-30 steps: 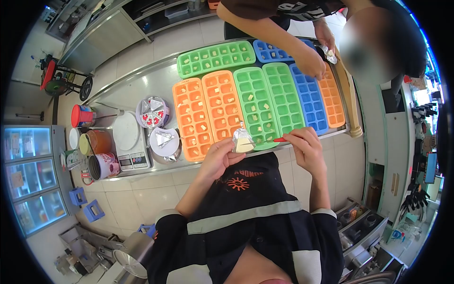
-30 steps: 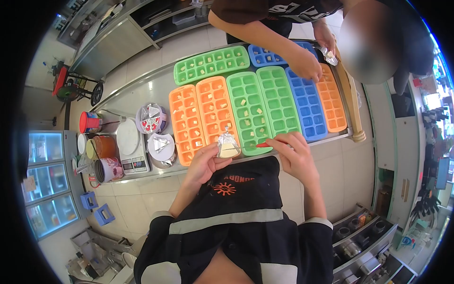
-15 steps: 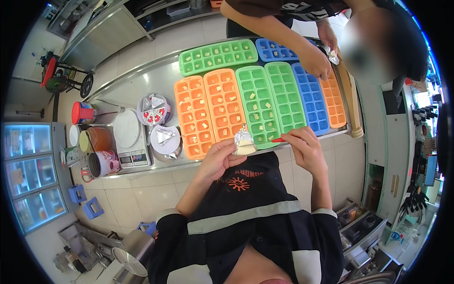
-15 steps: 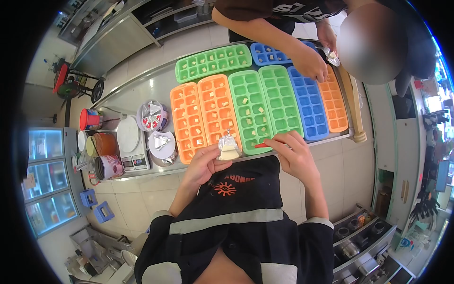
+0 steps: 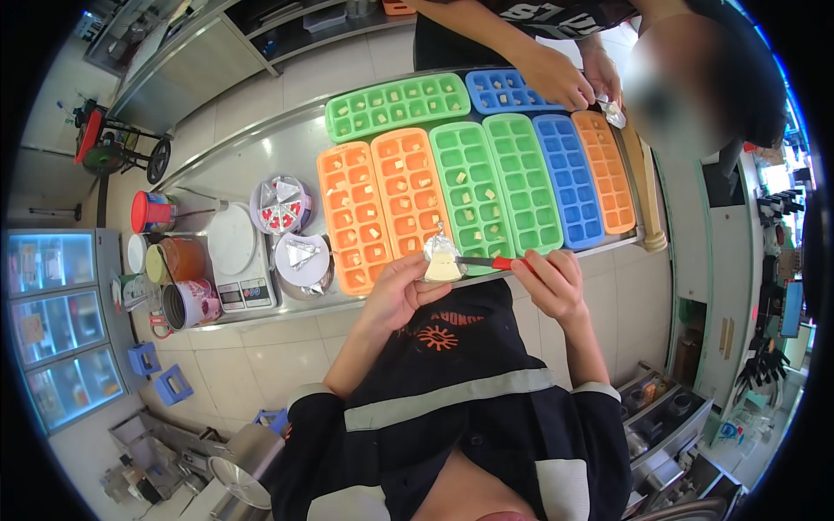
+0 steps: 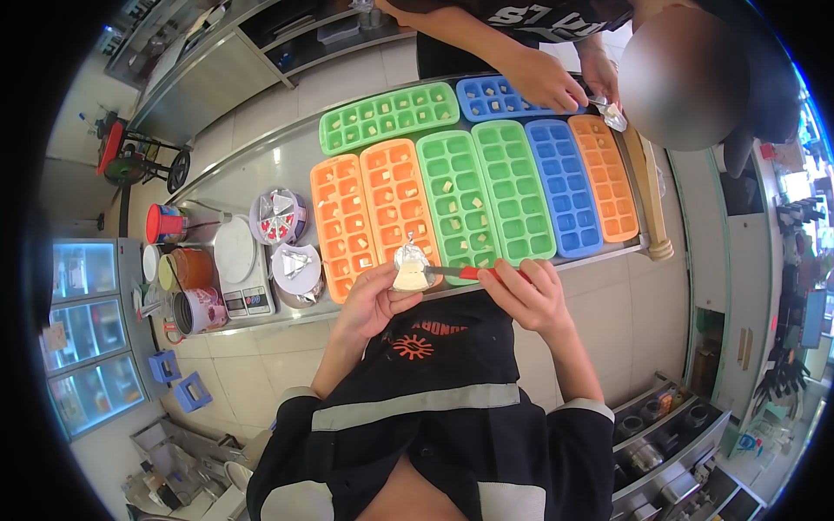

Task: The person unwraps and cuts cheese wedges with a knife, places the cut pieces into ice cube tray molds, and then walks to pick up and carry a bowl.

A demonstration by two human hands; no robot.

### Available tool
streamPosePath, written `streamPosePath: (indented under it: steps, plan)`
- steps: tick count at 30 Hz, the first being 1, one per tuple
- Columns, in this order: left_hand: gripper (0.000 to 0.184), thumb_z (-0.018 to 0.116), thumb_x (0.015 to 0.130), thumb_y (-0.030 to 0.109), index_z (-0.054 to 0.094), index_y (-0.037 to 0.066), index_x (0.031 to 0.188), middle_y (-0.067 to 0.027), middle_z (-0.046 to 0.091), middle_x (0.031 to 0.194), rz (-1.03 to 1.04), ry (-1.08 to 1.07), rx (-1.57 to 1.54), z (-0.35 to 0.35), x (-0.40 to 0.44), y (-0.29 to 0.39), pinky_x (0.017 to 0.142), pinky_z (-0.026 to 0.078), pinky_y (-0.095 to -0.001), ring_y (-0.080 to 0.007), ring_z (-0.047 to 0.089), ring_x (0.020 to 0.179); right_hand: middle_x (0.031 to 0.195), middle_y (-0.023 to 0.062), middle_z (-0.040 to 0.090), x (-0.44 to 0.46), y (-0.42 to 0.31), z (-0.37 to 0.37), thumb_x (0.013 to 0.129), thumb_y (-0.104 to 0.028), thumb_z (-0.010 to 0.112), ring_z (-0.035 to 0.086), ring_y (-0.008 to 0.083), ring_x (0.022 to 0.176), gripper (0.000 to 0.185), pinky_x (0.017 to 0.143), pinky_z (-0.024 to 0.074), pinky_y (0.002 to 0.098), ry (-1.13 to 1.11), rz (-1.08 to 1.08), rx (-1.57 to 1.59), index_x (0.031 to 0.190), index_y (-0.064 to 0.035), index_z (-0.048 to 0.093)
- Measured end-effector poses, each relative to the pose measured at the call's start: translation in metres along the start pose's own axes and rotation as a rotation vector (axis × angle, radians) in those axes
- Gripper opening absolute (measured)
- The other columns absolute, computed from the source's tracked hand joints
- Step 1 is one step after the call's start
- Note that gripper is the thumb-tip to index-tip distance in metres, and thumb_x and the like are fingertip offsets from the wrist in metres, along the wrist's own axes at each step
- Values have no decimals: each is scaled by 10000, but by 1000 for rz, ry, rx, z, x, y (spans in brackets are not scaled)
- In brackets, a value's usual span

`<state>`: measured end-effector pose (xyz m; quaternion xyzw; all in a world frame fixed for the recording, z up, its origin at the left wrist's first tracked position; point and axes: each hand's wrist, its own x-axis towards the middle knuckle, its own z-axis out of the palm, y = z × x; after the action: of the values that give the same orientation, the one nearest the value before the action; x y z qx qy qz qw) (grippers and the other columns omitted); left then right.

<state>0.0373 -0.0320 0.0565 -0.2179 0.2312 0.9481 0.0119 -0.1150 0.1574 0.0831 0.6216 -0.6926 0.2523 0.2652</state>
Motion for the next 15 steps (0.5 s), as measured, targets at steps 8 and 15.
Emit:
streamPosePath:
  steps: [8, 15]
  plan:
    - [295, 364, 858, 77, 415, -77, 1104, -175, 537, 1017, 6, -27, 74, 1, 0, 6, 795, 478, -342, -253, 565, 904, 786, 84, 552, 11, 0, -1, 657, 49, 555, 457, 188, 587, 229, 508, 375, 265, 44, 321, 384, 872, -16, 598]
    - [275, 381, 859, 90, 442, -57, 1084, -132, 540, 1014, -20, -49, 264, 4, -3, 18, 800, 471, -332, -214, 557, 915, 702, 50, 549, 8, 5, -6, 757, 0, 472, 471, 115, 577, 213, 502, 370, 226, -382, 916, 1092, 945, 21, 572]
